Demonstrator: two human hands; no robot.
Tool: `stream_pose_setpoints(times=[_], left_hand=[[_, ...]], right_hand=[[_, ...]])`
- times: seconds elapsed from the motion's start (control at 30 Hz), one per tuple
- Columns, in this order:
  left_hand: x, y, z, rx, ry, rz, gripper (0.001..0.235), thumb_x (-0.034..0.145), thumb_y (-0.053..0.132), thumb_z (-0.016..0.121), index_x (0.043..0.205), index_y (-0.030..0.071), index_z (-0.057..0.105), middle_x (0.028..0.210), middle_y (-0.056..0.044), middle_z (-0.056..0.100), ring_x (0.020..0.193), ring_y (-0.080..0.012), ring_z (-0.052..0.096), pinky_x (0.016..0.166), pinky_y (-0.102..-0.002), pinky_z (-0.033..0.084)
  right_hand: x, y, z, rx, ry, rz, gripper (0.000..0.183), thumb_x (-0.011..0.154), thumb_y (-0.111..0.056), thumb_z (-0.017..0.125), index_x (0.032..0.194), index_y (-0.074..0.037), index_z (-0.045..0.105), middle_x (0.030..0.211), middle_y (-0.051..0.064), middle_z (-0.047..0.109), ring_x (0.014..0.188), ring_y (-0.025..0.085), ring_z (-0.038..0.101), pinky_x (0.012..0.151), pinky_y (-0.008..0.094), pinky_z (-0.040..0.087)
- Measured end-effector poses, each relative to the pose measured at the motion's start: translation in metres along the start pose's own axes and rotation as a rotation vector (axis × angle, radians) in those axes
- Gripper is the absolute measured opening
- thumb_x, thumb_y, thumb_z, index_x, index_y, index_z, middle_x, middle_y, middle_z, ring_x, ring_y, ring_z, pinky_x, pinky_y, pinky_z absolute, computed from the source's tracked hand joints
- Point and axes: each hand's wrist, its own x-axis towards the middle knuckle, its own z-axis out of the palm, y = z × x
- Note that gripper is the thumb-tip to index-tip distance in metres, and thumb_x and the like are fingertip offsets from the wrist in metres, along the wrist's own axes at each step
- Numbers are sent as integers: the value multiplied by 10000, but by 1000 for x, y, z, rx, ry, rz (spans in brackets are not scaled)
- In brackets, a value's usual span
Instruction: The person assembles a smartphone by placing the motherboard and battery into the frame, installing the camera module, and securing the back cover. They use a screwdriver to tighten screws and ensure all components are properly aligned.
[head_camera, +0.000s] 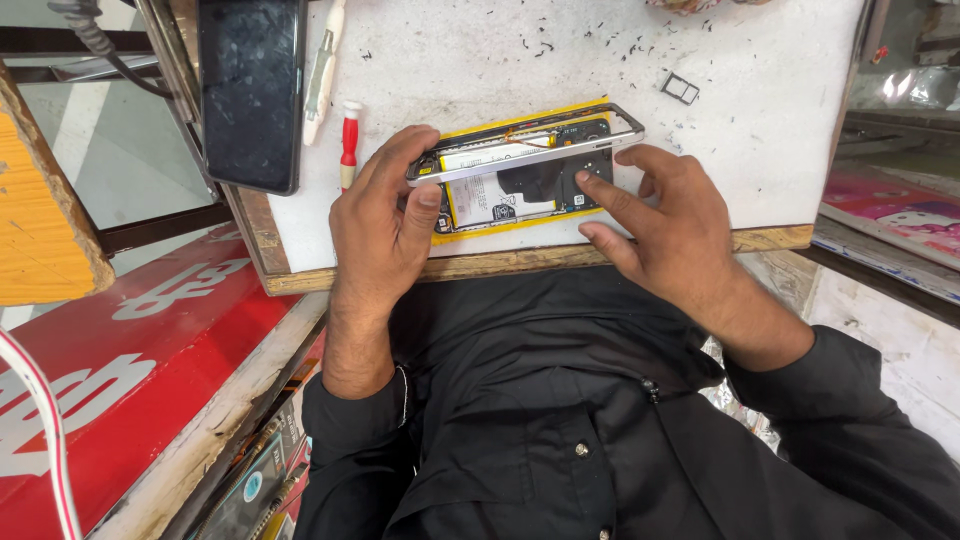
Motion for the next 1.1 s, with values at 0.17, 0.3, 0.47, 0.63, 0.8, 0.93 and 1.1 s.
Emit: stream_pose_setpoints(times=[0.17,0.3,0.47,0.63,0.8,0.93,1.1], left_hand=[[0,1,-2,6,-19,23,650,1110,614,435,1391,57,619,1392,-188,668,1096,-259,776,817,-313,660],[-1,1,-4,12,-26,16,616,1119,587,446,1386,60,620,1396,-191,665,1080,-251,775,811,-315,651],[0,1,-2,70,-16,56,583,1136,568,429,1381,80,631,1391,-173,673,1104,-253,769,838,-316,650],[-3,1,-1,91,-18,34,574,1132,560,428,1376,82,633,1393,-169,672,1078,-240,772,824,-318,649],[-5,2,-3,88,-46,25,561,1107,547,455,1378,86,626,1421,-177,654,1002,-213,770,785,-313,638],[-6,5,-5,86,-17,82,524,1148,504,481,1427,74,593,1419,-179,647,1172,-265,725,889,-335,636],[-6,13,4,3,170,-36,456,1137,362,598,1415,5,538,1284,-146,667,829,-120,673,709,-267,574]], right_hand=[[-9,7,7,177,60,96,361,939,-158,815,1286,-80,751,1303,125,556,778,143,477,671,290,453],[-12,8,11,177,98,112,246,955,-86,791,1200,-87,782,1234,92,603,796,146,484,669,289,443],[-10,8,10,178,118,94,243,955,-80,775,1199,-79,776,1198,80,628,887,183,527,711,306,468],[-7,6,11,260,84,195,230,956,-87,791,1186,-90,794,1149,101,638,775,155,523,679,314,468],[-4,8,12,218,106,131,245,952,-101,796,1195,-88,764,1102,90,620,865,196,581,741,316,500],[-5,7,12,266,156,166,316,961,-82,778,1271,-40,736,1145,122,621,851,197,587,768,322,516],[-6,7,12,373,193,212,283,1004,-23,725,1286,-21,701,1203,130,633,871,184,655,724,275,554]])
